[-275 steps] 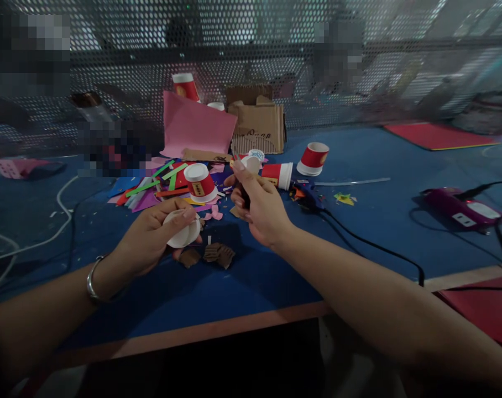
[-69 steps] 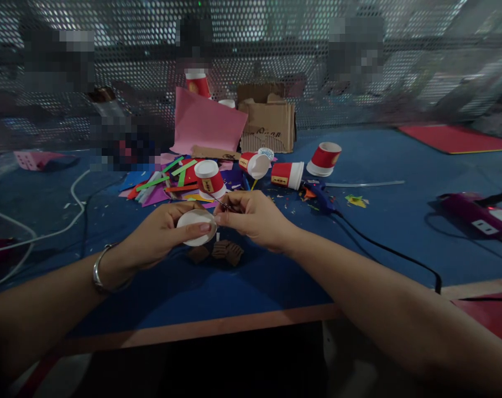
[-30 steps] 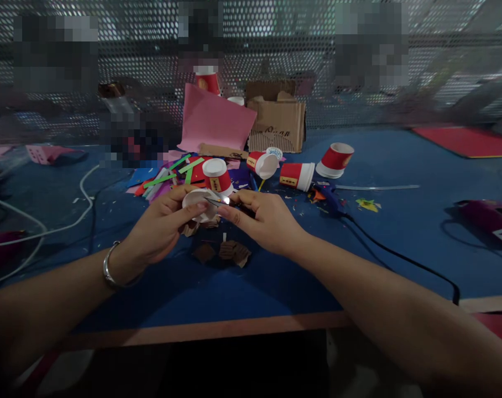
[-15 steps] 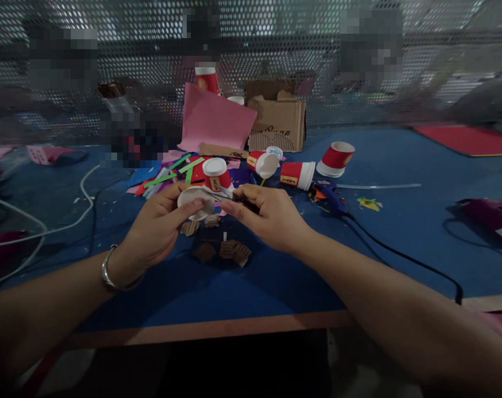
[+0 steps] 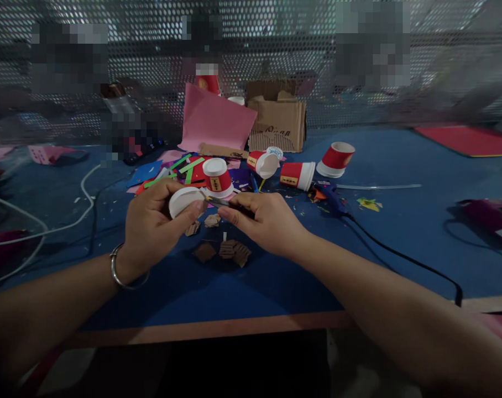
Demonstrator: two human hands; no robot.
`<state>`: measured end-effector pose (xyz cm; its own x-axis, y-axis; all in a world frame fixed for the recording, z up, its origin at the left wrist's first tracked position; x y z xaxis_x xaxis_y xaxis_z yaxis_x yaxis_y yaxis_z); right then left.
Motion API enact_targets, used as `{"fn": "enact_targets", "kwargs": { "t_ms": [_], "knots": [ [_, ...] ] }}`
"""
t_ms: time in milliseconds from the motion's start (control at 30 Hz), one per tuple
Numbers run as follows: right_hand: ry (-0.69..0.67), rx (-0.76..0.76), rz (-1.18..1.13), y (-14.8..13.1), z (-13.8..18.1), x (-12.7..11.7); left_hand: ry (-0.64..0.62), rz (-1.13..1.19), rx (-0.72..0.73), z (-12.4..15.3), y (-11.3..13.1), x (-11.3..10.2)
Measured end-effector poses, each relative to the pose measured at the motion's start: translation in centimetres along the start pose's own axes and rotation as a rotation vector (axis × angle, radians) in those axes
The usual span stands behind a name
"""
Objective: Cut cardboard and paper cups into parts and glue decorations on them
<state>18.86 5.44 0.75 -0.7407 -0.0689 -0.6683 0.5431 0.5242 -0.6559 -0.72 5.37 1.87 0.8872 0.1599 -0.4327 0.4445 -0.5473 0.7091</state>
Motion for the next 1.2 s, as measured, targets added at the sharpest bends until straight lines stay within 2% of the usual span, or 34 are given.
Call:
{"fn": "enact_targets", "kwargs": {
  "t_ms": [233,367,467,700,1033,1200],
  "knots": [
    [-0.018,-0.022,-0.018,-0.2,0.1,0.2,-0.022,-0.051,0.098,0.3,0.3,0.1],
    [-0.015,-0.019,-0.003,-0.2,0.1,0.1,-0.057,0.000,0.068,0.1,0.2,0.2],
    [-0.017,-0.009,-0.007,-0.1,0.1,0.0,-0.103,0.107,-0.010,0.1,0.1,0.5],
    [-0.021,-0.011,0.012,0.0,0.1,-0.1,-0.273,0.517,-0.338,0.9,-1.3,1.8],
    [-0.004,-0.009,0.055,0.0,0.2,-0.3,-0.283,0.790,-0.517,0.4,-1.6,1.5],
    [0.005,-0.027,0.052,-0.3,0.3,-0.3,-0.288,0.818,-0.692,0.4,-2.1,2.0]
  ]
}}
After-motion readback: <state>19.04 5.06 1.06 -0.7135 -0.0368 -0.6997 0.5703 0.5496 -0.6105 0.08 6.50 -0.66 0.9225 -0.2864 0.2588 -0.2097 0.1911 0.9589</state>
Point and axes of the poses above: each hand's wrist, its own z-axis away from the middle knuckle, its own x-axis out of the palm, y = z × x, the point moved 5 cm from there along -z, towards the middle knuckle
